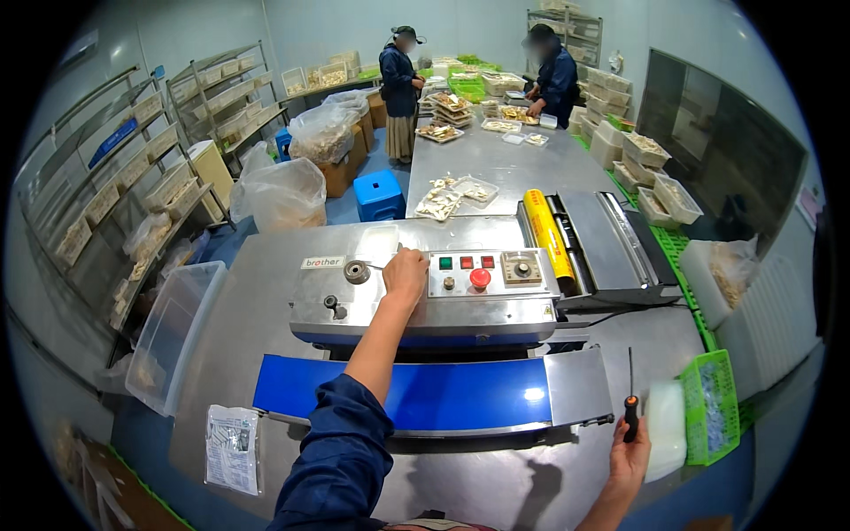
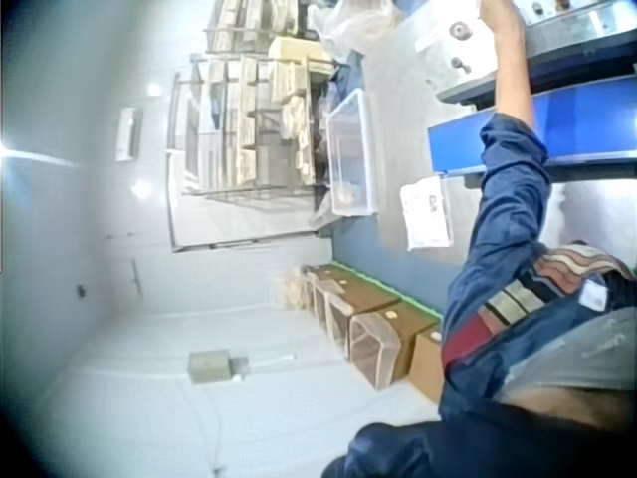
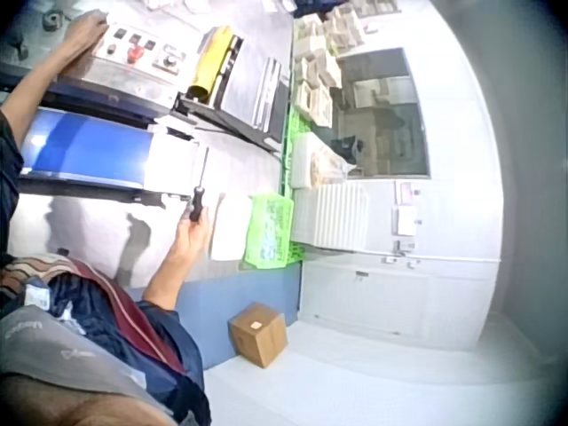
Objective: The person uses a screwdriver to remove screws from a blue metal cover on a Brother packaging machine. They remove the cover, adjust internal components, and then reattach the cover by tightening the screws.
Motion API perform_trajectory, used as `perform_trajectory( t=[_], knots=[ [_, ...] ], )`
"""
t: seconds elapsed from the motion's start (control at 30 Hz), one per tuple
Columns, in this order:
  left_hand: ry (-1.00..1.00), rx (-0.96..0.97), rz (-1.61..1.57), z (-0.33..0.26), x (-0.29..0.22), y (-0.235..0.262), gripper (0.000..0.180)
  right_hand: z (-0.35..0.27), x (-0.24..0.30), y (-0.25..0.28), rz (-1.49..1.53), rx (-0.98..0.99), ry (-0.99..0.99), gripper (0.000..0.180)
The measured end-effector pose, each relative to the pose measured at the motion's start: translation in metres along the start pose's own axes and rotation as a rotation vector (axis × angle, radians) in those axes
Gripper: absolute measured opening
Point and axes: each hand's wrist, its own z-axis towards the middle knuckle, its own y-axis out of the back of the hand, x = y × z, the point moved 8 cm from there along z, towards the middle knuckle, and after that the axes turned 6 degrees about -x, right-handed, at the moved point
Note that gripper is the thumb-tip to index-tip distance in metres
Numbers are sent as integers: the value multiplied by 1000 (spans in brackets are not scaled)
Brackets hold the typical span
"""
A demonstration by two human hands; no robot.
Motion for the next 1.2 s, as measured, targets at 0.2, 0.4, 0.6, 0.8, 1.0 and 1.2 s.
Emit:
perform_trajectory(
  t=[0.2, 0.4, 0.6, 0.8, 1.0, 1.2],
  knots=[
    [-53, 70, -32, -2, 19, 12, 33, 0, 8, 13, -10, -41, 49, 27],
    [-288, 123, 68, -19, 21, -4, 40, 0, -2, 8, -12, -32, -12, 25],
    [-223, -51, 214, -19, 11, 10, 37, -12, -16, -15, -143, -43, 17, 15],
    [-500, -269, -402, -113, -83, 77, 40, -76, -32, -103, -732, 134, 550, 16],
    [-653, 44, -668, -232, -113, 133, 35, -161, -126, -198, -977, 484, 652, 23],
    [-532, 107, -736, -200, -34, 177, 14, -246, -230, -260, -882, 862, 642, 32]
  ],
)
